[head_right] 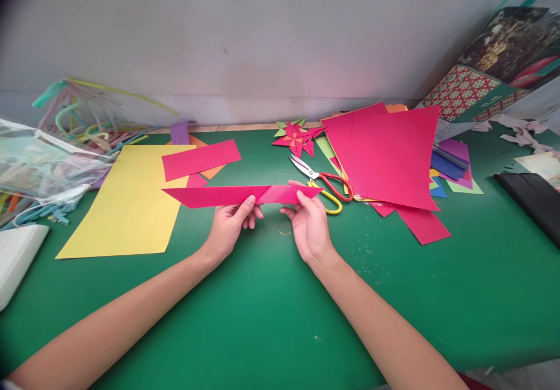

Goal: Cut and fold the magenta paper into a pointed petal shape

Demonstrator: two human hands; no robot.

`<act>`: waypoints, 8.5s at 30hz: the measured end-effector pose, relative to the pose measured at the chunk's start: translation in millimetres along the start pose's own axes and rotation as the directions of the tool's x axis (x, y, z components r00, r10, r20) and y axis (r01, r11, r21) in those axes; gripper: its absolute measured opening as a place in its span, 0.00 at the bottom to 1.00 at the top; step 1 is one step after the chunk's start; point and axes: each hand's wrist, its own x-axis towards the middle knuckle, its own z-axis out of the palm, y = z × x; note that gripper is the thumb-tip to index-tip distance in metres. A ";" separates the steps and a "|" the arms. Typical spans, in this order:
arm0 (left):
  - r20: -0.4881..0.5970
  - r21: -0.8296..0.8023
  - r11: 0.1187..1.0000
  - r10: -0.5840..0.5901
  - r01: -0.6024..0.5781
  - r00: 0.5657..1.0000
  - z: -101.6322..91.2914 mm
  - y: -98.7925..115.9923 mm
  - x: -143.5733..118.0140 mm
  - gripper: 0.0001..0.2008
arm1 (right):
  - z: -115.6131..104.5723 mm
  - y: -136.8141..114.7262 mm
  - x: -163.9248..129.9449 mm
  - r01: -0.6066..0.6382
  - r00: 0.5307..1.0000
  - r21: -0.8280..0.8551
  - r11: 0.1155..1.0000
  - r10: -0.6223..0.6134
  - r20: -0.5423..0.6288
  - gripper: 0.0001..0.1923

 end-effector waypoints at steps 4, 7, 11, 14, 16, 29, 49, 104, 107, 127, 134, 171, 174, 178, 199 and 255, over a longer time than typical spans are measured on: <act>0.005 -0.024 1.000 -0.001 0.001 1.000 0.9 0.8 1.0 0.25 | -5.2 -6.0 5.4 -0.011 0.998 0.049 0.999 0.014 -0.061 0.09; -0.002 -0.049 0.999 -0.002 0.002 1.000 1.1 1.1 1.1 0.24 | -5.1 -8.7 4.9 -0.014 0.999 0.060 0.998 0.016 -0.035 0.12; -0.034 -0.100 0.995 -0.031 0.027 0.999 -0.8 -1.7 2.5 0.24 | 0.0 -13.4 -0.8 0.050 0.992 -0.025 0.998 -0.047 0.115 0.14; -0.070 -0.155 0.985 -0.080 0.068 0.994 -2.2 -4.6 4.6 0.23 | 1.6 -15.7 -3.4 0.100 0.972 -0.110 0.989 -0.073 0.225 0.23; -0.081 -0.214 0.973 -0.110 0.091 0.991 -2.5 -5.5 5.7 0.22 | 0.3 -14.7 -2.8 0.106 0.962 -0.153 0.983 -0.062 0.266 0.30; 0.125 -0.100 0.992 -0.068 0.081 0.990 -3.6 0.0 1.1 0.22 | -2.5 2.7 -0.2 0.039 0.957 -0.301 0.953 0.051 0.286 0.11; 0.146 0.059 0.997 -0.056 0.048 0.988 2.1 5.2 0.3 0.22 | -1.7 7.9 -0.9 -0.025 0.996 -0.221 0.975 0.045 0.083 0.22; 0.130 0.038 0.998 -0.045 0.040 0.990 1.7 6.9 1.0 0.22 | -1.3 8.6 -2.3 -0.018 0.997 -0.255 0.967 0.036 0.066 0.18; 0.129 0.037 0.999 -0.042 0.037 0.991 1.7 7.6 1.4 0.22 | -1.8 9.0 -2.0 -0.014 0.997 -0.248 0.969 0.033 0.074 0.18; 0.125 0.033 0.999 -0.043 0.039 0.991 1.8 10.3 1.4 0.22 | -0.9 8.5 -2.3 -0.005 0.996 -0.251 0.968 0.027 0.084 0.16; 0.119 -0.024 0.998 -0.053 0.056 0.991 0.3 9.1 2.7 0.22 | -1.3 4.8 -4.1 -0.002 0.988 -0.248 0.969 0.040 0.148 0.12; 0.127 -0.065 0.996 -0.056 0.064 0.990 -1.8 5.1 3.3 0.21 | -2.9 6.3 -1.4 0.046 0.981 -0.321 0.946 0.018 0.193 0.13; 0.167 -0.009 0.999 -0.048 0.050 0.985 -0.7 6.3 1.1 0.21 | -1.6 6.9 -0.2 0.088 0.987 -0.338 0.937 -0.035 0.160 0.14; 0.157 -0.003 0.998 -0.054 0.055 0.986 1.7 7.6 0.2 0.19 | 0.2 6.1 -2.3 0.150 0.985 -0.367 0.918 -0.104 0.140 0.16; 0.041 -0.331 0.930 -0.154 0.159 0.987 -4.8 7.3 13.9 0.15 | -4.2 -8.8 -4.3 0.034 0.923 -0.329 0.944 0.097 0.373 0.13; 0.376 0.393 0.913 -0.049 -0.111 0.925 -65.8 44.3 48.6 0.22 | -2.1 -1.0 -0.1 -0.038 0.999 -0.321 0.946 0.024 -0.045 0.19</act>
